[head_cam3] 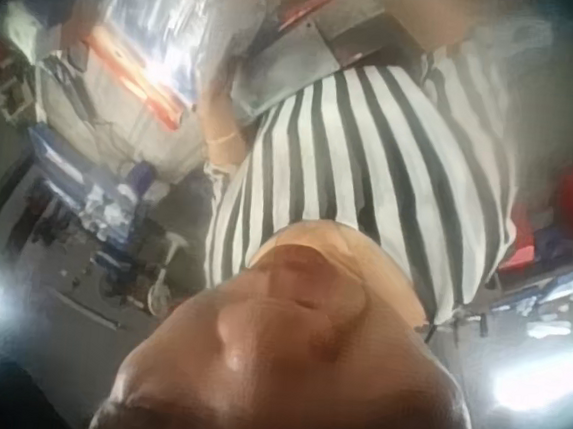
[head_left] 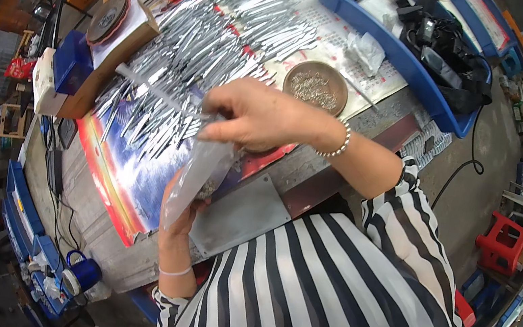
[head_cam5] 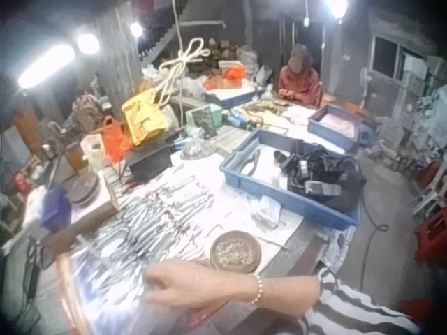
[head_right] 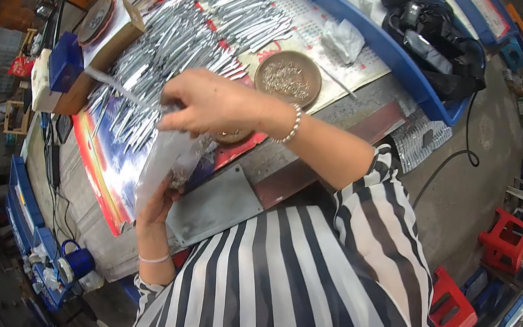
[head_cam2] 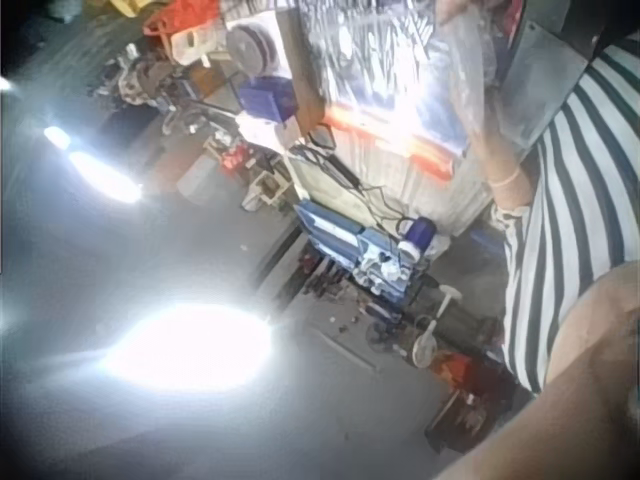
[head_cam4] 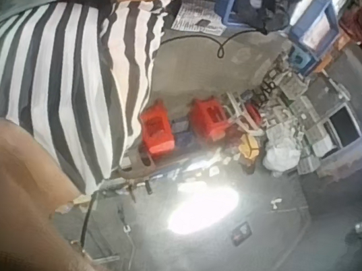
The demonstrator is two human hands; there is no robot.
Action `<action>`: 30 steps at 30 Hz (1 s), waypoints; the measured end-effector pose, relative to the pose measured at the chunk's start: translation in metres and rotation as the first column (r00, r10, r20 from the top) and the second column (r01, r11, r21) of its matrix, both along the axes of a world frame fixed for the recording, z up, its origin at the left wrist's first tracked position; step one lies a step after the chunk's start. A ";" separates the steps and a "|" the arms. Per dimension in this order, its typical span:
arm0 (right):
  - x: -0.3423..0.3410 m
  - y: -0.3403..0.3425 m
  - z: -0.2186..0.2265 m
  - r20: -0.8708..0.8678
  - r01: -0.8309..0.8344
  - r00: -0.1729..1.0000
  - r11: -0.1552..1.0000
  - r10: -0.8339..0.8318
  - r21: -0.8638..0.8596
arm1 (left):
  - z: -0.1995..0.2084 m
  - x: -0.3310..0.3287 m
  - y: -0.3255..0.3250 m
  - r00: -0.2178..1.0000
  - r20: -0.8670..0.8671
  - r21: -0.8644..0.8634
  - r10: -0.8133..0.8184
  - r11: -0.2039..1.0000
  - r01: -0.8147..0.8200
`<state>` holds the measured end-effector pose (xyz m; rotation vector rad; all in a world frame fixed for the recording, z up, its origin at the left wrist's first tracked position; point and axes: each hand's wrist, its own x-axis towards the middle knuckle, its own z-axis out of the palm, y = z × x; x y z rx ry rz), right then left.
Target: The person assembles metal components by attaching small fasteners to metal strips by hand, then places the finished pieces into a plastic crate.
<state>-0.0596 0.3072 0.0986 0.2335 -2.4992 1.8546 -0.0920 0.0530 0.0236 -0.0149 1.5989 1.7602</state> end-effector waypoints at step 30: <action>0.010 -0.044 0.098 -0.511 0.224 0.845 0.972 -0.154 0.077 | 0.007 0.017 0.035 0.941 0.184 0.823 -0.283 0.567 0.009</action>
